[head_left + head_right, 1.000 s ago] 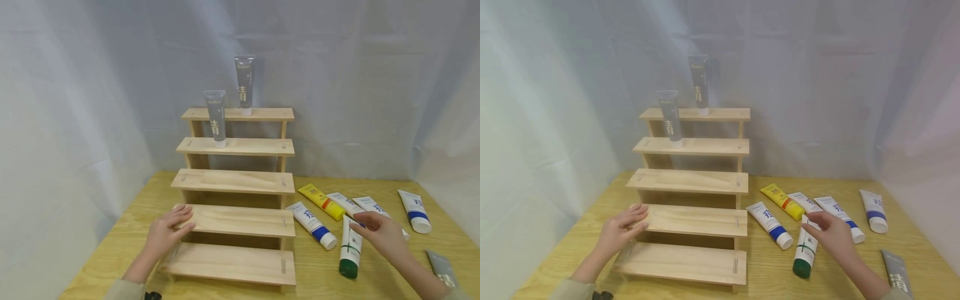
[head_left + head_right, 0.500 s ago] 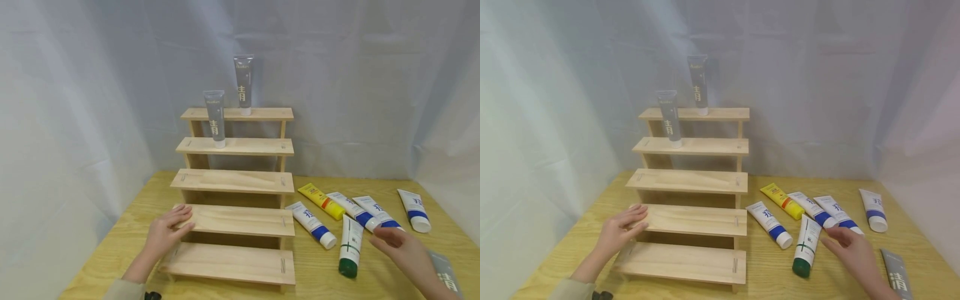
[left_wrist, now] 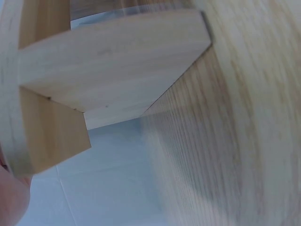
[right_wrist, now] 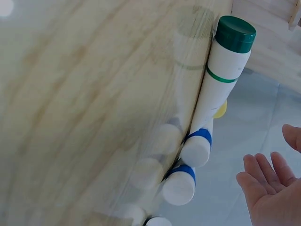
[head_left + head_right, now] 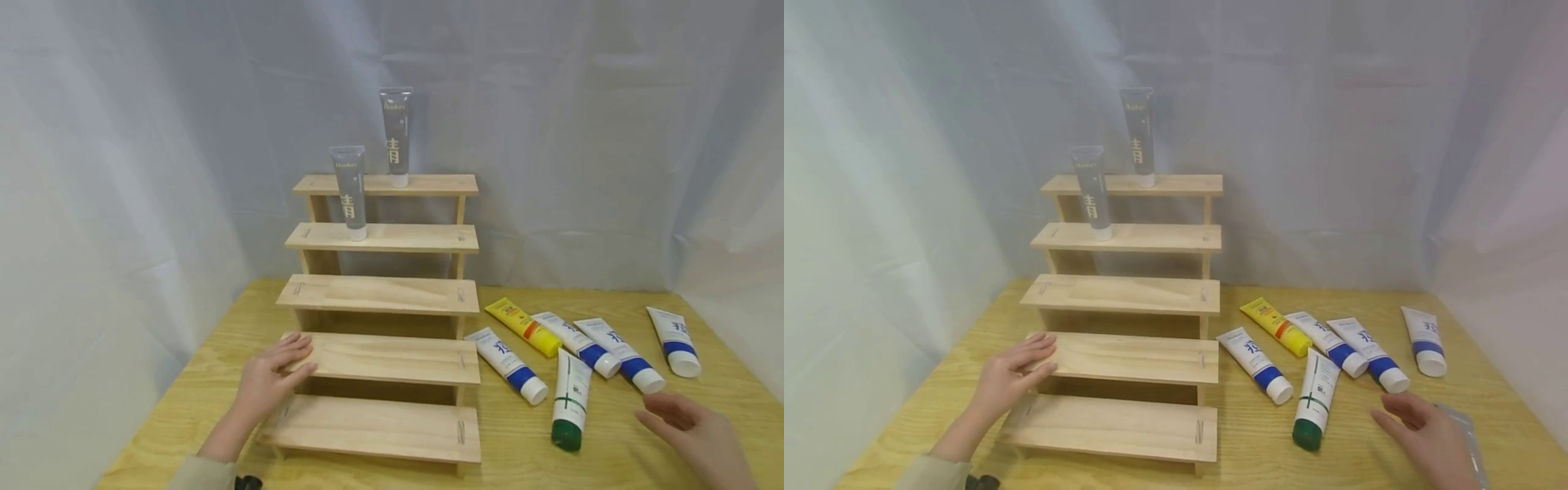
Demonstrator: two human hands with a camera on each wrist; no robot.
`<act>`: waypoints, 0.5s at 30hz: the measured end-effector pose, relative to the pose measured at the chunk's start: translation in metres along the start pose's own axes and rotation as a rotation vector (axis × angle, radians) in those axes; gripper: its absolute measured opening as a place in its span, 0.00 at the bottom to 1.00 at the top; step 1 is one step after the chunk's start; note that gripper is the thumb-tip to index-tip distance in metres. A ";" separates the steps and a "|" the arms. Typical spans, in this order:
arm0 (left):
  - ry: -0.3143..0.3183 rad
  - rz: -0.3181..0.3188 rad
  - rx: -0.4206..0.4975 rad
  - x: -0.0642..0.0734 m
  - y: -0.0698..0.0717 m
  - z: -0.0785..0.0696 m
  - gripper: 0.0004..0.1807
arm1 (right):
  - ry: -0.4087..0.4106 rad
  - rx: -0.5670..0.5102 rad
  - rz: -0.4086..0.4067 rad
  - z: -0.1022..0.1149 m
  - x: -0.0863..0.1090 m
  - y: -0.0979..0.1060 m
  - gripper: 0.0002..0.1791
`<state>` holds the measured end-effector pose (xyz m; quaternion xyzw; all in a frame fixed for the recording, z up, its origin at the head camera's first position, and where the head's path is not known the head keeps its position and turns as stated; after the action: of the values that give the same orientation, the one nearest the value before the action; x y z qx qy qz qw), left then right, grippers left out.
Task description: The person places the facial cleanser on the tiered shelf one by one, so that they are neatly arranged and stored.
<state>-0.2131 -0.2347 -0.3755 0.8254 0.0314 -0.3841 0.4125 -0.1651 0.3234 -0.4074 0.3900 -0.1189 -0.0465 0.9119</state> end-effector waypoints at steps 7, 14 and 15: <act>-0.004 0.001 0.003 -0.001 0.001 0.000 0.17 | -0.093 -0.047 -0.016 -0.023 0.004 0.009 0.40; 0.004 -0.004 -0.005 -0.003 0.003 0.001 0.17 | -0.214 -0.141 -0.118 -0.049 0.003 0.015 0.36; 0.006 -0.004 -0.006 -0.004 0.003 0.001 0.17 | -0.227 -0.157 -0.138 -0.052 0.003 0.016 0.35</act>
<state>-0.2149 -0.2367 -0.3712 0.8252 0.0356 -0.3826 0.4141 -0.1493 0.3705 -0.4300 0.3169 -0.1902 -0.1619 0.9150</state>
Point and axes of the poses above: each hand's wrist, its own x-axis away from the middle knuckle, its own y-axis out of the back of the hand, z = x × y, the point moved 3 cm from there along -x, towards the middle knuckle, and after that the axes turned 5 degrees about z, right-handed, at the moved point
